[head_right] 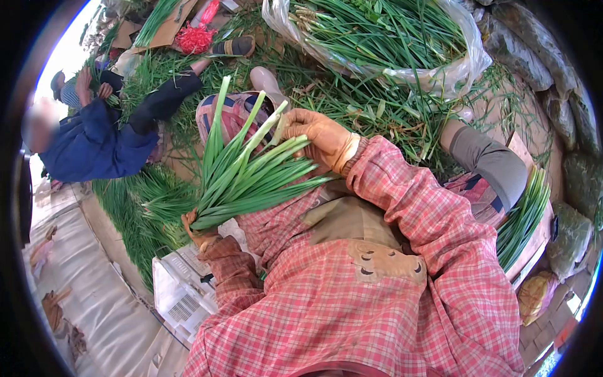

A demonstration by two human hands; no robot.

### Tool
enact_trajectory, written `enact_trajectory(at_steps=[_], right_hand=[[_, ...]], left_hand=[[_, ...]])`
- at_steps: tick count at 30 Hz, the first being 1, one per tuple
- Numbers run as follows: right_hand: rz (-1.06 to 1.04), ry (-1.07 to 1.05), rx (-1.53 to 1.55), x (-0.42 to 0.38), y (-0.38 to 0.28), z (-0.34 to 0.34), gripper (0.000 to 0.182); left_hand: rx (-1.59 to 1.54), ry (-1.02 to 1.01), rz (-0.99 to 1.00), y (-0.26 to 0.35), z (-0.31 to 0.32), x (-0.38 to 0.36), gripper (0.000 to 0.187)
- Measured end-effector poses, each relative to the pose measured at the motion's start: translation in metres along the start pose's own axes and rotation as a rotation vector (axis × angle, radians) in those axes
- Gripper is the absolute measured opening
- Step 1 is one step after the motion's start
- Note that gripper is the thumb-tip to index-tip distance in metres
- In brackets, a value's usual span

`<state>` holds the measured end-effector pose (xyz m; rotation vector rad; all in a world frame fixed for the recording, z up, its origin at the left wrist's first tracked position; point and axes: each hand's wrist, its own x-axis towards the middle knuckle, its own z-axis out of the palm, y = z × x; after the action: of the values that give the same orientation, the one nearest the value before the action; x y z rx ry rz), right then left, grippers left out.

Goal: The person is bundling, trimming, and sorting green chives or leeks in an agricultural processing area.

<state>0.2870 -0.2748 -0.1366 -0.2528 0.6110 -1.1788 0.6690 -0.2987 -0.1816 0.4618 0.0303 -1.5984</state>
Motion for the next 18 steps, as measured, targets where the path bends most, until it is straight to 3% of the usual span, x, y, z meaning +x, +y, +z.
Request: enact_trajectory(at_steps=[4, 7, 10, 12, 15, 16, 17, 18], right_hand=[[-0.323, -0.061, -0.121, -0.002, -0.017, -0.009, 0.009], [-0.370, 0.018, 0.060, -0.015, -0.062, -0.037, 0.011], [-0.098, 0.210, -0.379, -0.017, -0.077, -0.049, 0.025], [0.044, 0.067, -0.519, -0.003, -0.069, -0.033, 0.027], [0.152, -0.225, -0.620, 0.022, -0.051, -0.004, 0.027], [0.097, -0.256, -0.646, 0.028, -0.045, 0.002, 0.026], [0.040, -0.285, -0.673, 0.031, -0.042, 0.010, 0.025], [0.063, -0.211, -0.554, 0.026, -0.041, 0.022, 0.021]], left_hand=[[0.275, 0.155, 0.162, -0.009, 0.000, -0.006, 0.035], [0.272, 0.170, 0.151, 0.004, -0.027, -0.002, 0.033], [0.168, 0.137, 0.082, 0.013, -0.035, -0.001, 0.034], [0.153, 0.202, 0.088, 0.017, -0.039, 0.005, 0.035], [0.119, -0.114, -0.071, 0.018, -0.039, 0.000, 0.025], [-0.720, 0.067, -0.258, 0.036, -0.051, 0.007, 0.022], [-0.714, 0.078, -0.231, 0.038, -0.052, 0.006, 0.023], [-0.471, 0.049, -0.149, 0.038, -0.056, 0.005, 0.023]])
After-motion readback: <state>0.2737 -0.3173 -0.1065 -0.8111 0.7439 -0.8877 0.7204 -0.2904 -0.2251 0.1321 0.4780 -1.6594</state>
